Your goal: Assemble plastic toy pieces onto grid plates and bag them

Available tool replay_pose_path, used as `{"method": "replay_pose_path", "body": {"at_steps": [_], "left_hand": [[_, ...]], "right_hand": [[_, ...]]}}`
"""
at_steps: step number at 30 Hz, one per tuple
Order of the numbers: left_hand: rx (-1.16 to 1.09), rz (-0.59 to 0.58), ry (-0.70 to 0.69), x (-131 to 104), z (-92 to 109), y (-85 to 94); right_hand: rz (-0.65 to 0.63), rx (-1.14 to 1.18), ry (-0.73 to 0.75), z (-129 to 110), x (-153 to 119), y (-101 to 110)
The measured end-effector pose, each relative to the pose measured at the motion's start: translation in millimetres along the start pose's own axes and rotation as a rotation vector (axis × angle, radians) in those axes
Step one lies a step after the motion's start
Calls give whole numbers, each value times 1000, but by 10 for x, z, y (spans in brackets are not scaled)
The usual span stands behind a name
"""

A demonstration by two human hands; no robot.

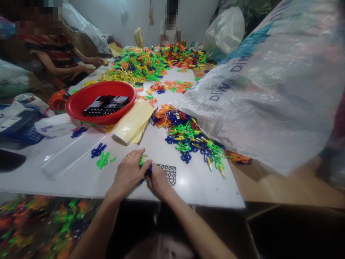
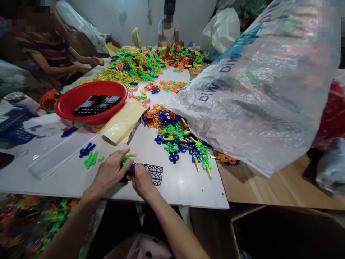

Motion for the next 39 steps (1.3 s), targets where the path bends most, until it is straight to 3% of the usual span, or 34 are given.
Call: {"method": "replay_pose_path", "body": {"at_steps": [3, 6, 9, 13, 16, 18, 20, 23, 25, 28, 31, 34, 39], "left_hand": [[82, -13, -1, 24, -2, -6], [153, -16, 37, 40, -11, -27], [134, -34, -5, 2, 21, -59], [117, -14, -40, -44, 63, -72], [135, -33, -20, -40, 71, -61], [137, -28, -33, -34, 81, -30], [137, 27, -55, -24, 95, 19], [130, 88, -55, 12, 101, 46], [114, 32, -31, 43, 90, -5], [92, -38, -6, 63, 71, -76], [53, -28, 2, 53, 62, -68], [18, -46, 16, 34, 65, -30], [28, -115, 23, 61, 63, -17]], "right_hand": [[-71, -144, -67, -49, 55, -92], [-147, -103, -7, -42, 134, 39], [-266, -17, 97, 131, 224, 470], [-50, -487, -219, 628, 535, 1329], [-79, -662, -299, 795, 755, 1577], [-123, -647, -291, 784, 779, 1523], [-87, -545, -236, 670, 674, 1368], [-13, -134, -115, 398, 345, 1001], [-21, 164, -113, 256, 127, 712], [23, 375, -189, 191, -18, 383], [96, 377, -129, 188, 43, 253], [64, 203, -18, 143, 122, 175], [-5, -81, -61, 51, 165, 21]]}}
Point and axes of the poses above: each hand's wrist, its own x-axis towards the middle knuckle, its own y-axis out of the back of the hand, z = x × y, the point moved 4 cm from there along x, towards the middle knuckle, and after that the axes turned 5 degrees about y, right-handed, at the moved point
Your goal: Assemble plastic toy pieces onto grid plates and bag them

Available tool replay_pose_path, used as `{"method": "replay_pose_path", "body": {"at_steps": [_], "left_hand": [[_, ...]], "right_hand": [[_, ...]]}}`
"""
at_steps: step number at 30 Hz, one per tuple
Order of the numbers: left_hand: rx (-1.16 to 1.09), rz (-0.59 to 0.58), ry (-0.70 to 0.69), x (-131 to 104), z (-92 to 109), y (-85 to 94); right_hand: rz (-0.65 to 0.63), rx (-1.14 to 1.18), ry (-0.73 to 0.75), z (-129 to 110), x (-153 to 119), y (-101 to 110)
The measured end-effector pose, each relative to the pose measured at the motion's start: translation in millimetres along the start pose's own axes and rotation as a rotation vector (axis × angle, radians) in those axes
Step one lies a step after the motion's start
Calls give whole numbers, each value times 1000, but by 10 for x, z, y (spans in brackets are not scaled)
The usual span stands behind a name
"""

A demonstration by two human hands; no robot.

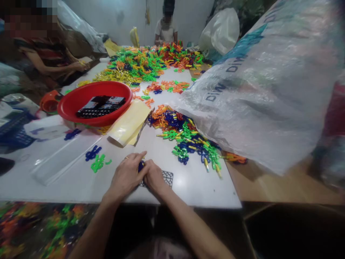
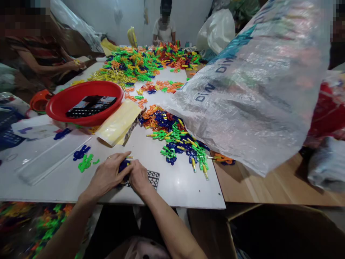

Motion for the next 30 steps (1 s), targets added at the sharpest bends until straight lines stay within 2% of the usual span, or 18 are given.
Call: {"method": "replay_pose_path", "body": {"at_steps": [2, 4, 7, 10, 12, 13, 16, 17, 18, 20, 22, 23, 25, 27, 30], "left_hand": [[42, 29, 90, 30, -36, 6], [54, 52, 147, 47, -43, 5], [26, 48, 115, 47, 18, -16], [-37, 60, 105, 46, 10, 7], [-171, 92, 147, 47, -105, 93], [-261, 127, 201, 41, -204, 162], [-471, 300, 401, -28, -529, 399], [-484, 346, 408, -55, -583, 453], [-468, 361, 357, -72, -585, 479], [-357, 293, 149, -77, -454, 418], [-197, 182, -24, -74, -262, 246], [-126, 144, -62, -72, -186, 152], [-33, 125, -62, -64, -102, 11], [-6, 147, -46, -57, -82, -52], [-13, 190, -20, -44, -107, -53]], "right_hand": [[-42, -36, 19, -8, 52, 16], [-156, 2, 103, 29, 157, 110], [-277, -38, 184, 197, 465, 435], [-123, -400, 40, 451, 921, 830], [-93, -580, -2, 546, 1117, 922], [-109, -616, 15, 567, 1143, 905], [-181, -605, 195, 555, 905, 730], [-197, -599, 268, 545, 750, 678], [-211, -590, 334, 539, 586, 646], [-218, -554, 388, 536, 299, 656], [-198, -524, 312, 534, 137, 726], [-175, -516, 226, 533, 107, 764], [-130, -506, 7, 532, 115, 809], [-116, -477, -171, 524, 173, 797], [-155, -378, -282, 489, 256, 755]]}}
Point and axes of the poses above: each hand's wrist, its own x-axis towards the middle knuckle, its own y-axis out of the back of the hand, z = x × y, the point moved 4 cm from there along x, towards the middle knuckle, and after that the axes turned 5 degrees about y, right-handed, at the moved point
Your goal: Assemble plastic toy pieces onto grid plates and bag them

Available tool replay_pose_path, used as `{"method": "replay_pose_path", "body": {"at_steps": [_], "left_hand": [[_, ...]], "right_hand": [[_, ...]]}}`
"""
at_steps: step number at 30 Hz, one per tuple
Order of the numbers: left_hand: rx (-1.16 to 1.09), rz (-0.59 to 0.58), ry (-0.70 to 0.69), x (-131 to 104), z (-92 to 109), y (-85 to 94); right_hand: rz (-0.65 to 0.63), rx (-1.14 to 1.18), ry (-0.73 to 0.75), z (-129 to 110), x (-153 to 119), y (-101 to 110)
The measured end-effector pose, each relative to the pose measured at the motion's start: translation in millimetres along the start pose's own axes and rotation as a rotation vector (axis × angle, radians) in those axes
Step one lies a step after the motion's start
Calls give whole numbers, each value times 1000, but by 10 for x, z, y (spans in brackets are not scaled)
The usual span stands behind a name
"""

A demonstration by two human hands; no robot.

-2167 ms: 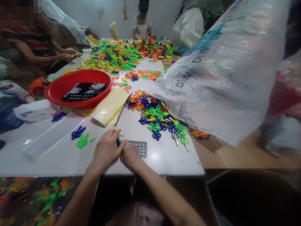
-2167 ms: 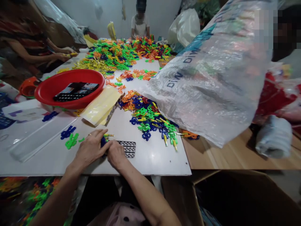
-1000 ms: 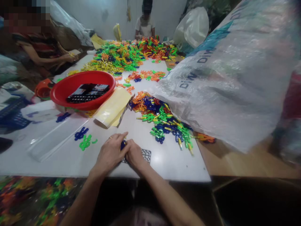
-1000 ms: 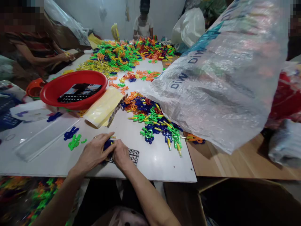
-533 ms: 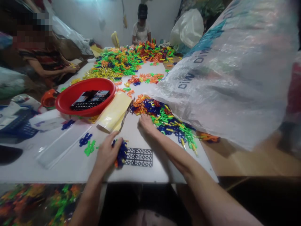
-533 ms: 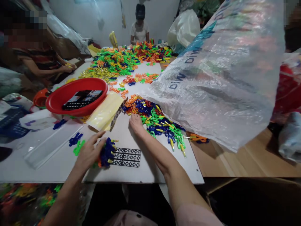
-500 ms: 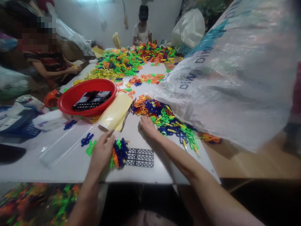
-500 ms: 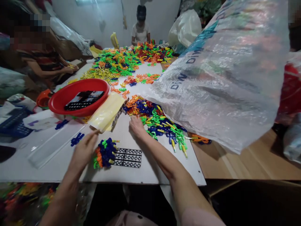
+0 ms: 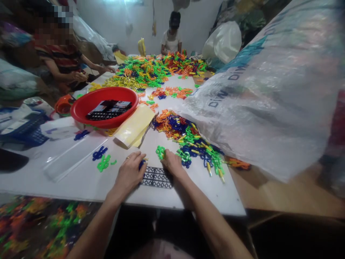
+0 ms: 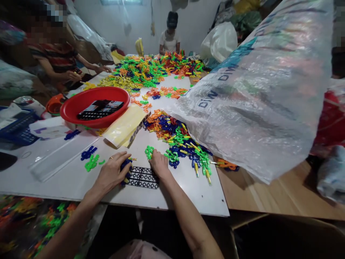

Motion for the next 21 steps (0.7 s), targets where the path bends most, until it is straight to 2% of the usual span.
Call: {"method": "replay_pose_path", "body": {"at_steps": [2, 6, 9, 11, 13, 17, 21], "left_hand": [[-7, 30, 44, 21, -19, 11], [-2, 60, 95, 73, -10, -9], [5, 66, 104, 92, -6, -29], [2, 56, 87, 95, -9, -37], [-8, 45, 64, 93, -11, -36], [-18, 39, 63, 79, -7, 0], [-9, -40, 16, 45, 24, 28]], "right_hand": [[-11, 173, 42, -62, -32, 34], [105, 689, 204, -258, -335, 93], [78, 846, 124, -389, -565, -137], [51, 863, 33, -440, -629, -356], [105, 845, 48, -478, -625, -503], [246, 650, 284, -553, -582, -576], [181, 416, 319, -577, -585, -594]]}}
Point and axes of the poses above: each hand's wrist, its own x-axis towards the middle knuckle, its own y-axis out of the back of the hand, z = x × y, the point moved 4 cm from there along x, towards the middle knuckle, and after that the axes turned 5 degrees about y, right-handed, at the moved point
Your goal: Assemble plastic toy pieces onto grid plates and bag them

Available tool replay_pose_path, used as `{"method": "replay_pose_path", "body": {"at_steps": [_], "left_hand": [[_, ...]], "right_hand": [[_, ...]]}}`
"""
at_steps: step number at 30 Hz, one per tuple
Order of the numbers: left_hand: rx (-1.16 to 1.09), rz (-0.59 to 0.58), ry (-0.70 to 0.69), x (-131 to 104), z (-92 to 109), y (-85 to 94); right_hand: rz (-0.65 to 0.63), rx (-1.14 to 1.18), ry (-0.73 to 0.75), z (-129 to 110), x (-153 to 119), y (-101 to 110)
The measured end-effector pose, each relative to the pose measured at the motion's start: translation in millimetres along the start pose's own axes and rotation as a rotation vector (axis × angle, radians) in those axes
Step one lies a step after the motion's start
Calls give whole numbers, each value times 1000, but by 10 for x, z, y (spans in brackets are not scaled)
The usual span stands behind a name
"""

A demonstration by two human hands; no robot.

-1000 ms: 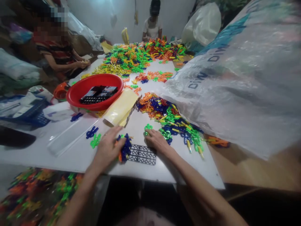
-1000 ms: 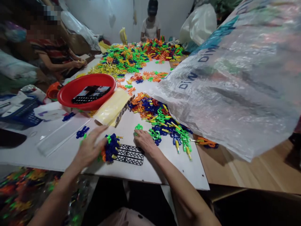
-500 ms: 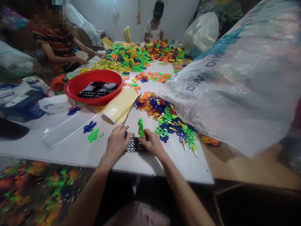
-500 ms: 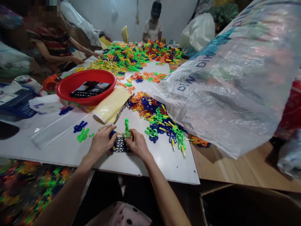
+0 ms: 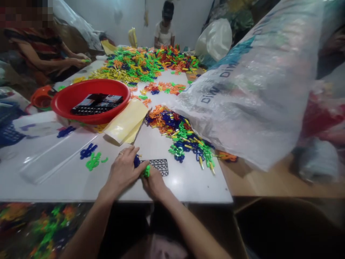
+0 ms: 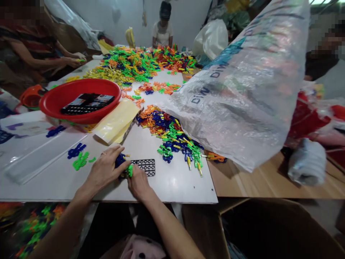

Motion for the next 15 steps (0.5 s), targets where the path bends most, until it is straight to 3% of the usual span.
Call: {"method": "replay_pose_path", "body": {"at_steps": [9, 15], "left_hand": [[79, 0, 24, -2, 26, -36], [71, -59, -15, -42, 82, -22]], "right_hand": [[19, 27, -51, 8, -124, 60], [-108, -184, -64, -76, -137, -6]]}}
Point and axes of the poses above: each hand's wrist, its own x-axis towards the middle knuckle, its own y-axis out of the back of the hand, z = x × y, the point moved 4 cm from there along x, towards the middle knuckle, and after that the axes turned 5 degrees about y, right-handed, at the moved point
